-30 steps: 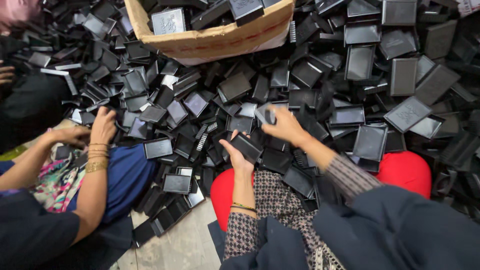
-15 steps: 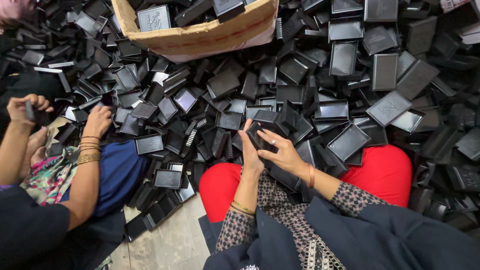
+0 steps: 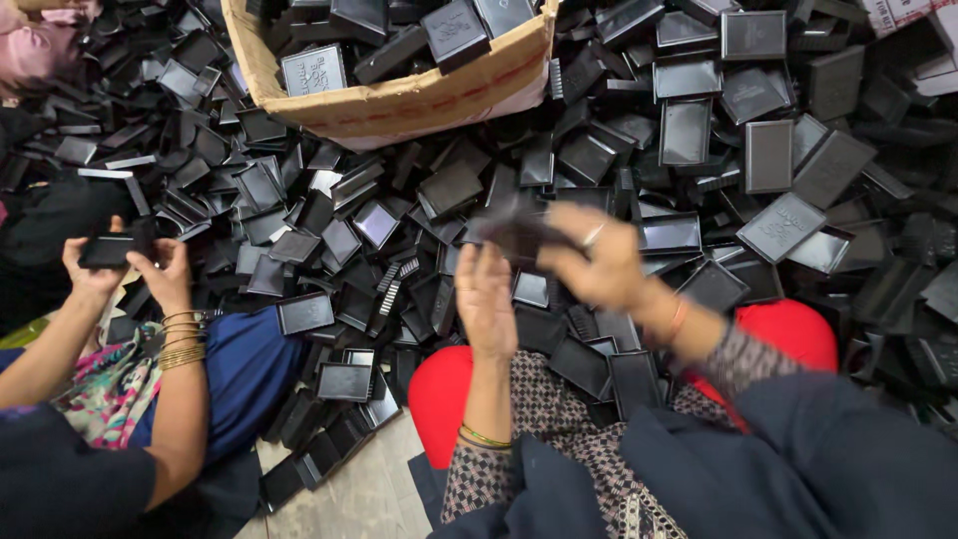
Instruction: The person sits on the floor and repeatedly picks up small black rectangular components from a large pile, briefly inspects them, and places them into a cardboard box. Another person works alongside, performing the same task.
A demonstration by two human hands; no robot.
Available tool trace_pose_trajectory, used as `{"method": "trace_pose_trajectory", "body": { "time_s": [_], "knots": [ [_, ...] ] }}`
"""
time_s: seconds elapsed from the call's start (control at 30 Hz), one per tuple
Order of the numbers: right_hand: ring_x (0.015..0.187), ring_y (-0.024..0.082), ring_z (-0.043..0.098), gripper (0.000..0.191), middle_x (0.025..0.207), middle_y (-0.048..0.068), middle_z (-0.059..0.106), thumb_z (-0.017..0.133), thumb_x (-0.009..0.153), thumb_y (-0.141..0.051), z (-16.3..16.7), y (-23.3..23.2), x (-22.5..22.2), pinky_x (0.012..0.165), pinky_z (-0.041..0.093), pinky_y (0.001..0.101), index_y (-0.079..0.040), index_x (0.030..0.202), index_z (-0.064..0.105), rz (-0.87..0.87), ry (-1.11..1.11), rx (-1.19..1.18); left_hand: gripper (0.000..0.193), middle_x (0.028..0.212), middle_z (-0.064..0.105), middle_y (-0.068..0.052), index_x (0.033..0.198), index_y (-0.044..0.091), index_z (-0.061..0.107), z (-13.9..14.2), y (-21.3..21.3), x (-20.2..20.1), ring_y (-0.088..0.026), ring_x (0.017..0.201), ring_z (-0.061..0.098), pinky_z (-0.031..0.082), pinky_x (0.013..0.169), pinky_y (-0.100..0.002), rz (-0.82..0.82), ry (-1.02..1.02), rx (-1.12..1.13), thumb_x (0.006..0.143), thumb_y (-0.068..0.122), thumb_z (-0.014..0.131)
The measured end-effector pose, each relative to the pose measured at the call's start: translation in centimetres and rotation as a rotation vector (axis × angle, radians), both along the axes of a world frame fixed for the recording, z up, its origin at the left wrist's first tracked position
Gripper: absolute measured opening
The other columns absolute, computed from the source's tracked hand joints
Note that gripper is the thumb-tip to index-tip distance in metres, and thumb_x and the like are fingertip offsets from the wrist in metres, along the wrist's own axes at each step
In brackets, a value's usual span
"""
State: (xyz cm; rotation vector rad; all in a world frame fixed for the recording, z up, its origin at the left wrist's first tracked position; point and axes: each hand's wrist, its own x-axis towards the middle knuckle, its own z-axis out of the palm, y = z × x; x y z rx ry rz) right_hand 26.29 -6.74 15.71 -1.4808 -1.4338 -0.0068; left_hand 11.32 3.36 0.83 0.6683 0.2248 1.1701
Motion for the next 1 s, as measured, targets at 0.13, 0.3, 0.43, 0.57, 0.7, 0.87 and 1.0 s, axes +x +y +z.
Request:
{"method": "trace_pose_trajectory", "body": {
  "time_s": [0.13, 0.3, 0.43, 0.57, 0.7, 0.87, 1.0],
  "knots": [
    [0.082, 0.030, 0.067, 0.019, 0.095, 0.019, 0.067, 0.070, 0.095, 0.010, 9.0, 7.6, 7.1, 0.074, 0.057, 0.0392, 0.005, 0.113, 0.063, -0.156, -0.201, 0.771, 0.050, 0.134, 0.065, -0.010, 0.139, 0.003, 0.052, -1.4, 4.2, -1.3, -0.023, 0.124, 0.061, 0.044, 0.109, -0.040, 0.257, 0.074, -0.332, 0.099, 0.032, 0.060],
    [0.090, 0.033, 0.061, 0.017, 0.097, 0.015, 0.064, 0.076, 0.099, -0.017, 6.3, 15.0, 8.9, 0.076, 0.050, 0.0472, -0.005, 0.091, 0.067, -0.263, -0.639, 0.402, 0.031, 0.112, 0.067, -0.003, 0.122, 0.008, 0.059, -5.2, 6.8, -1.7, -0.016, 0.101, 0.063, 0.048, 0.090, -0.034, 0.393, 0.220, -0.592, 0.098, 0.028, 0.064],
    [0.095, 0.038, 0.062, 0.026, 0.097, 0.018, 0.063, 0.076, 0.087, -0.028, -5.1, 13.7, 3.5, 0.080, 0.049, 0.0505, -0.006, 0.097, 0.066, 0.007, -0.568, -0.325, 0.027, 0.105, 0.069, -0.005, 0.116, 0.006, 0.061, -7.1, 7.1, -1.4, -0.016, 0.093, 0.065, 0.051, 0.083, -0.032, 0.298, 0.204, -0.538, 0.101, 0.028, 0.066],
    [0.095, 0.038, 0.069, 0.055, 0.102, 0.019, 0.071, 0.080, 0.069, -0.033, -15.8, 9.9, 4.5, 0.080, 0.053, 0.0515, -0.008, 0.115, 0.065, -0.031, -0.543, -0.966, 0.028, 0.106, 0.068, -0.006, 0.118, 0.007, 0.061, -7.8, 6.6, -0.7, -0.018, 0.095, 0.065, 0.052, 0.082, -0.033, 0.187, 0.226, -0.492, 0.100, 0.027, 0.068],
    [0.087, 0.038, 0.073, 0.021, 0.096, 0.018, 0.074, 0.064, 0.091, -0.023, -18.0, 8.8, 7.2, 0.076, 0.058, 0.0488, -0.007, 0.101, 0.074, -0.144, -0.373, -0.656, 0.047, 0.128, 0.067, -0.006, 0.136, 0.007, 0.056, -6.5, 5.3, -0.4, -0.019, 0.116, 0.063, 0.051, 0.094, -0.033, -0.040, 0.314, -0.396, 0.097, 0.031, 0.066],
    [0.084, 0.039, 0.072, 0.037, 0.093, 0.019, 0.074, 0.068, 0.087, -0.031, -11.6, 12.7, 2.8, 0.071, 0.057, 0.0445, -0.002, 0.110, 0.073, 0.490, -0.211, -0.432, 0.071, 0.146, 0.057, -0.006, 0.155, 0.016, 0.039, -5.2, 4.5, -0.9, -0.021, 0.131, 0.054, 0.044, 0.111, -0.037, -0.154, -0.049, -0.047, 0.093, 0.029, 0.070],
    [0.089, 0.035, 0.073, 0.039, 0.094, 0.016, 0.075, 0.073, 0.092, -0.047, -5.1, 21.4, -4.4, 0.078, 0.057, 0.0453, -0.008, 0.095, 0.076, 0.285, -0.397, -0.745, 0.064, 0.127, 0.059, -0.009, 0.153, 0.017, 0.044, -5.8, 5.5, -0.9, -0.023, 0.118, 0.057, 0.047, 0.108, -0.044, 0.090, -0.048, -0.317, 0.097, 0.034, 0.070]
  ]
}}
